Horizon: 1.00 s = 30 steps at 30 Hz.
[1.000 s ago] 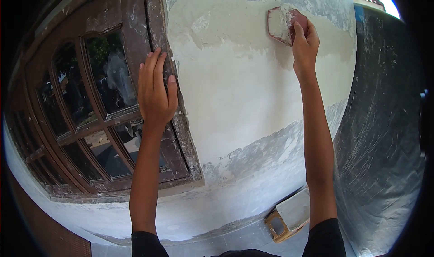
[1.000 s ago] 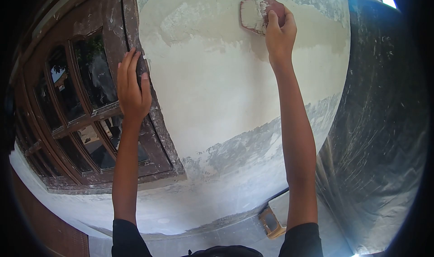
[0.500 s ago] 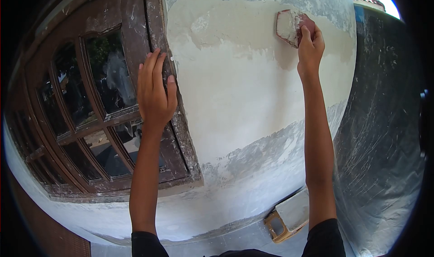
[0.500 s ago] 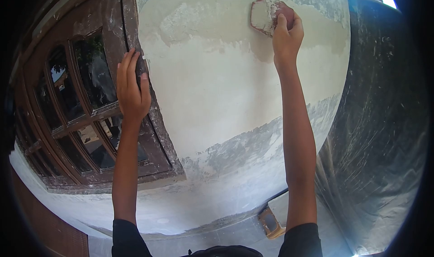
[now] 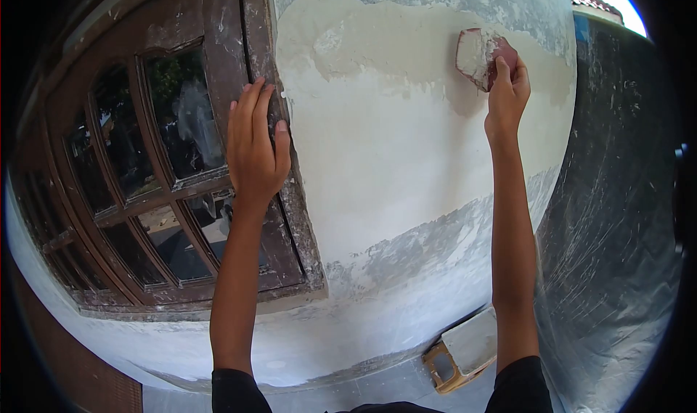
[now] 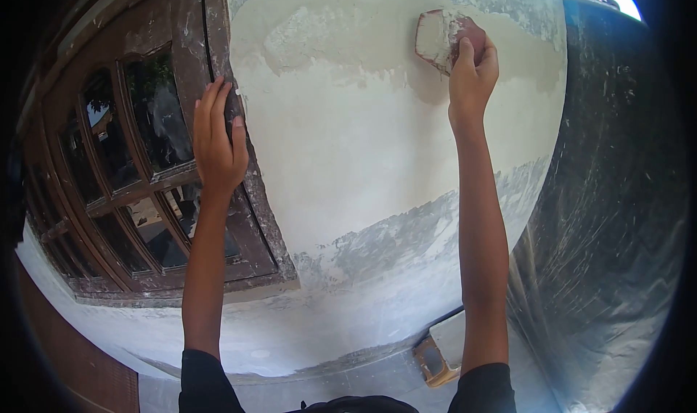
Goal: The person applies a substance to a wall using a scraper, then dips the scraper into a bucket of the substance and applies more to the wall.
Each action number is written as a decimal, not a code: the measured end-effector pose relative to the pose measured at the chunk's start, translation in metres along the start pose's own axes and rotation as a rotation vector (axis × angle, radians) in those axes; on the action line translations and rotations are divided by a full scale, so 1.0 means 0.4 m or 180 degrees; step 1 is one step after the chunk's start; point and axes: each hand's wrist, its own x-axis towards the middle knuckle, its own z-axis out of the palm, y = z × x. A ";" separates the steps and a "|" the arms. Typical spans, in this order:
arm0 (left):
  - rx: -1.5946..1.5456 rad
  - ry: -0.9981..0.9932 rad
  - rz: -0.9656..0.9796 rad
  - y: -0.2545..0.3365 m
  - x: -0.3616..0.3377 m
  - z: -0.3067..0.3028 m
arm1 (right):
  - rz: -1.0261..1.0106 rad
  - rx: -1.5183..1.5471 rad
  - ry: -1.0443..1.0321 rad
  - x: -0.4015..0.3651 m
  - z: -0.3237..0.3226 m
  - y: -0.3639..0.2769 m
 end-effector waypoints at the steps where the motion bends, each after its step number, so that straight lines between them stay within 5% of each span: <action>1: 0.0015 -0.0004 0.0002 0.001 0.000 0.000 | -0.0082 0.0029 -0.0342 -0.027 0.023 -0.016; 5: -0.0012 0.0005 -0.0009 -0.001 -0.002 0.003 | -0.0240 -0.0020 -0.1295 -0.134 0.121 -0.091; 11: -0.0016 0.0015 0.0014 -0.003 -0.003 0.001 | -0.0542 -0.0451 -0.1653 -0.159 0.196 -0.065; 18: -0.0028 0.0023 -0.0003 -0.001 -0.001 0.000 | -0.0528 -0.0897 -0.1568 -0.157 0.210 -0.051; 24: -0.0035 0.0014 -0.0025 0.002 -0.002 -0.002 | -0.0262 0.0106 -0.1513 -0.146 0.206 -0.048; 27: -0.0024 0.0045 0.0001 -0.001 -0.003 0.001 | -0.0787 -0.0827 -0.1510 -0.148 0.199 -0.043; 30: -0.0025 0.0019 -0.0022 0.001 -0.002 0.000 | -0.0293 0.0145 -0.1237 -0.113 0.190 -0.039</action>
